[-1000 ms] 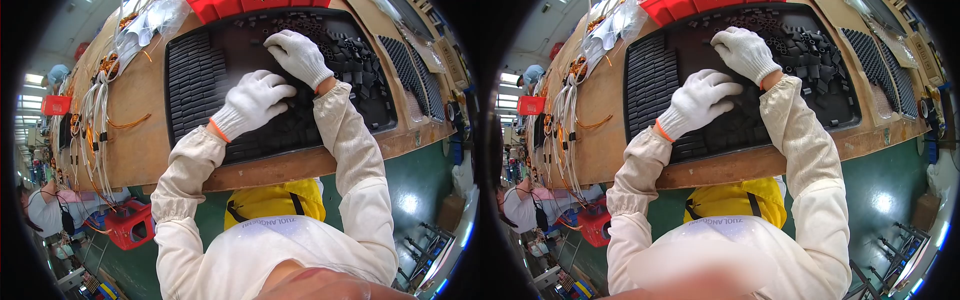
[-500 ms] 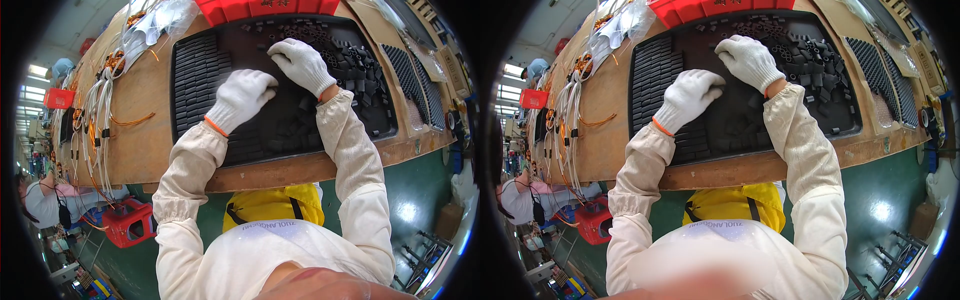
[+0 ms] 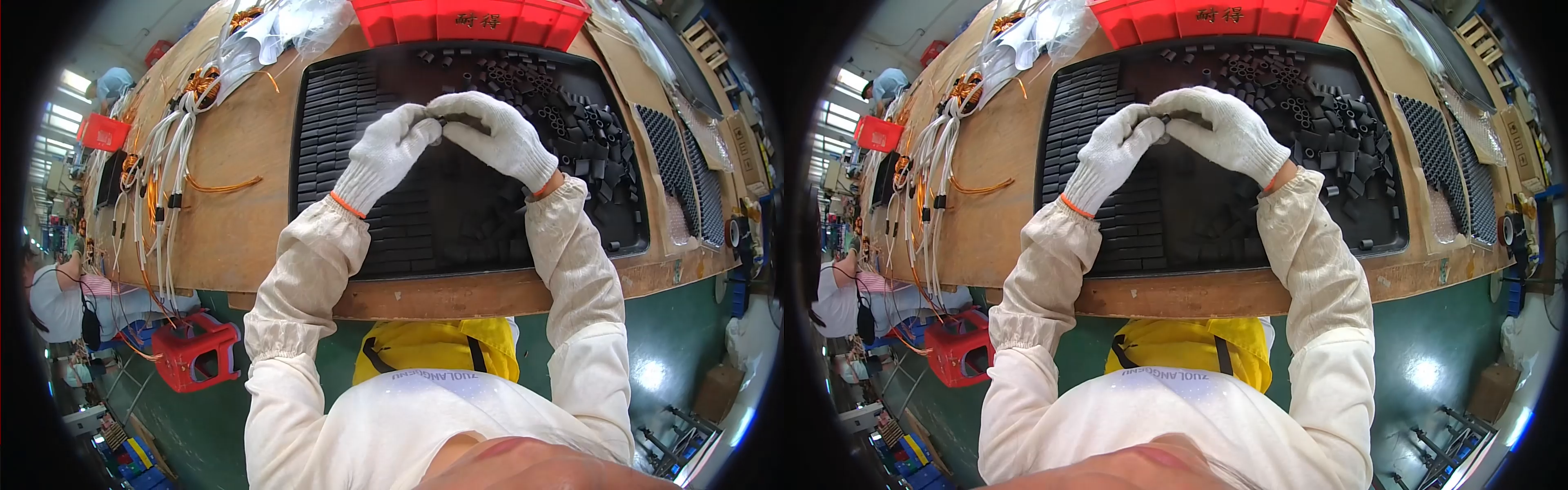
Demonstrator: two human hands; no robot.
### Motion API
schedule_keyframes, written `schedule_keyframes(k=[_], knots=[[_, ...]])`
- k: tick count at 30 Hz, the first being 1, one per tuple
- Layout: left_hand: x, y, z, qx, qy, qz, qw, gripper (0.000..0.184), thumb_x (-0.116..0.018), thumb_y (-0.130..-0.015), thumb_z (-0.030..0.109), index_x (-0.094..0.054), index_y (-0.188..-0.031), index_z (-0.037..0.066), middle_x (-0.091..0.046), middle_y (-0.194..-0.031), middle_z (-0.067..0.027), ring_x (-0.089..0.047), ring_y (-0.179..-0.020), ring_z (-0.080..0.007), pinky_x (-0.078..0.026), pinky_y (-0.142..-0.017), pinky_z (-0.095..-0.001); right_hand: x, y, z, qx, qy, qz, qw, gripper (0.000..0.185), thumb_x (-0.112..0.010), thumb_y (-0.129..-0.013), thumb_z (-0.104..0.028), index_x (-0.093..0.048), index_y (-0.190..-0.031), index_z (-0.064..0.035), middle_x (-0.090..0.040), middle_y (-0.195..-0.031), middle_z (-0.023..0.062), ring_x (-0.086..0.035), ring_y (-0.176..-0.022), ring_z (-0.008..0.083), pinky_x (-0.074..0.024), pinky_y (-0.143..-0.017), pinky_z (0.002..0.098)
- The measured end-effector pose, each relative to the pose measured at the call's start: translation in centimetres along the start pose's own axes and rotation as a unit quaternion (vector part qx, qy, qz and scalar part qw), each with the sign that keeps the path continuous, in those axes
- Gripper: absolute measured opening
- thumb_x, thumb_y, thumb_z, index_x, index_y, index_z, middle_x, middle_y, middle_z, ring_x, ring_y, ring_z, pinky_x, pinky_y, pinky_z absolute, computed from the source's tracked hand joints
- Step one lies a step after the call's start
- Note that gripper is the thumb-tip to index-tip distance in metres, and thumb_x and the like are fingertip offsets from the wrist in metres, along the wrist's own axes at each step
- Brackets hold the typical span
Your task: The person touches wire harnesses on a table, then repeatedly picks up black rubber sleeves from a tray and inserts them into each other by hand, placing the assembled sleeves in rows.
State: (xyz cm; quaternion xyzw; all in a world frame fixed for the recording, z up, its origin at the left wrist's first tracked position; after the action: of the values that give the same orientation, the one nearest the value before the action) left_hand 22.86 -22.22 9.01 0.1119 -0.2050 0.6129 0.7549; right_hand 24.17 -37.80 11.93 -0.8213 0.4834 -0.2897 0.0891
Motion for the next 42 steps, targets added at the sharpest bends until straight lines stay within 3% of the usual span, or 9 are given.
schedule_keyframes(k=[8, 10, 14, 19, 26, 29, 32, 35, 42], knots=[[-0.3, 0.2, 0.6, -0.038, -0.091, 0.009, 0.995, 0.033, -0.073, -0.097, 0.024, -0.068, -0.124, 0.004, -0.074, -0.106, -0.0106, -0.071, -0.102, -0.0218, -0.056, -0.093, -0.0348, 1.3, -0.2, 0.4, -0.042, 0.113, 0.062, 0.991, 0.024, -0.072, -0.096, -0.017, -0.071, -0.118, -0.0080, -0.076, -0.108, 0.0086, -0.074, -0.098, 0.0207, -0.0572, -0.089, 0.0303], [-2.1, 1.0, 3.2, -0.248, -0.323, -0.020, 0.913, 0.044, -0.079, -0.087, 0.025, -0.068, -0.127, 0.011, -0.072, -0.119, -0.0106, -0.066, -0.117, -0.0301, -0.054, -0.101, -0.0415, 2.3, -0.1, 1.2, -0.072, 0.127, 0.116, 0.982, 0.025, -0.073, -0.095, -0.022, -0.071, -0.116, -0.0093, -0.076, -0.105, 0.0082, -0.074, -0.095, 0.0219, -0.0574, -0.086, 0.0313], [-4.5, 1.9, 2.5, -0.236, -0.364, -0.066, 0.899, 0.053, -0.079, -0.085, 0.026, -0.063, -0.135, 0.016, -0.067, -0.130, -0.0101, -0.056, -0.131, -0.0328, -0.047, -0.109, -0.0458, 2.4, 0.2, 1.5, -0.084, 0.139, 0.128, 0.978, 0.024, -0.074, -0.094, -0.023, -0.070, -0.115, -0.0120, -0.076, -0.105, 0.0068, -0.074, -0.092, 0.0224, -0.0579, -0.084, 0.0333], [-4.2, 1.7, 3.1, -0.173, -0.396, -0.058, 0.900, 0.045, -0.077, -0.087, 0.021, -0.065, -0.130, 0.017, -0.069, -0.116, -0.0098, -0.062, -0.120, -0.0314, -0.052, -0.101, -0.0443, 2.2, 0.3, 0.9, -0.085, 0.173, 0.119, 0.974, 0.020, -0.072, -0.093, -0.019, -0.070, -0.112, -0.0120, -0.075, -0.101, 0.0052, -0.074, -0.091, 0.0194, -0.0577, -0.082, 0.0320], [-1.0, 0.8, 2.6, -0.203, -0.274, 0.049, 0.939, 0.031, -0.073, -0.091, 0.011, -0.070, -0.121, 0.010, -0.072, -0.103, -0.0093, -0.069, -0.099, -0.0283, -0.056, -0.089, -0.0377, 1.9, 0.0, 0.9, -0.049, 0.125, 0.086, 0.987, 0.021, -0.070, -0.093, -0.014, -0.070, -0.113, -0.0123, -0.070, -0.090, 0.0030, -0.065, -0.077, 0.0151, -0.0553, -0.076, 0.0293], [0.9, 0.3, 1.0, -0.064, 0.011, 0.069, 0.995, 0.031, -0.066, -0.101, 0.012, -0.065, -0.130, 0.002, -0.069, -0.115, -0.0052, -0.066, -0.103, -0.0116, -0.057, -0.089, -0.0297, 1.8, 0.0, 0.0, -0.072, 0.135, 0.079, 0.985, 0.024, -0.071, -0.092, -0.013, -0.070, -0.116, -0.0128, -0.070, -0.089, 0.0034, -0.065, -0.077, 0.0145, -0.0555, -0.076, 0.0292], [1.1, 0.5, 0.4, 0.036, 0.231, 0.083, 0.969, 0.033, -0.063, -0.103, 0.013, -0.062, -0.134, 0.002, -0.067, -0.122, -0.0057, -0.066, -0.104, -0.0119, -0.060, -0.088, -0.0294, 1.3, -0.1, -0.9, -0.051, 0.128, 0.069, 0.988, 0.028, -0.071, -0.090, -0.010, -0.071, -0.118, -0.0135, -0.071, -0.091, 0.0052, -0.068, -0.079, 0.0185, -0.0563, -0.077, 0.0315], [1.1, 0.2, -0.5, 0.041, 0.275, 0.068, 0.958, 0.033, -0.062, -0.105, 0.015, -0.061, -0.135, 0.002, -0.066, -0.126, -0.0062, -0.066, -0.107, -0.0115, -0.061, -0.089, -0.0295, 0.4, -0.2, -2.3, 0.099, 0.172, 0.086, 0.976, 0.028, -0.072, -0.088, -0.008, -0.072, -0.115, -0.0136, -0.071, -0.091, 0.0069, -0.070, -0.083, 0.0249, -0.0571, -0.077, 0.0356], [0.4, 0.2, -0.3, 0.036, 0.262, 0.042, 0.963, 0.033, -0.061, -0.107, 0.021, -0.062, -0.133, 0.002, -0.067, -0.122, -0.0068, -0.067, -0.106, -0.0128, -0.059, -0.092, -0.0291, 0.0, -0.1, -2.3, 0.106, 0.206, 0.056, 0.971, 0.016, -0.072, -0.088, -0.008, -0.073, -0.103, -0.0122, -0.071, -0.090, 0.0071, -0.070, -0.084, 0.0294, -0.0564, -0.075, 0.0392]])
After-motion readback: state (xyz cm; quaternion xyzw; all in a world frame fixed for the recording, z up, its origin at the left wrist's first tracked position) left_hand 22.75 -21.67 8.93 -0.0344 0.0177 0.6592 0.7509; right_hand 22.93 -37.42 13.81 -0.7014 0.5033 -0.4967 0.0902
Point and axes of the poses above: each hand's wrist, its own y-axis away from the middle knuckle, its own x-axis out of the back of the hand, z = x × y, the point moved 8 cm from there along -y, towards the middle knuckle
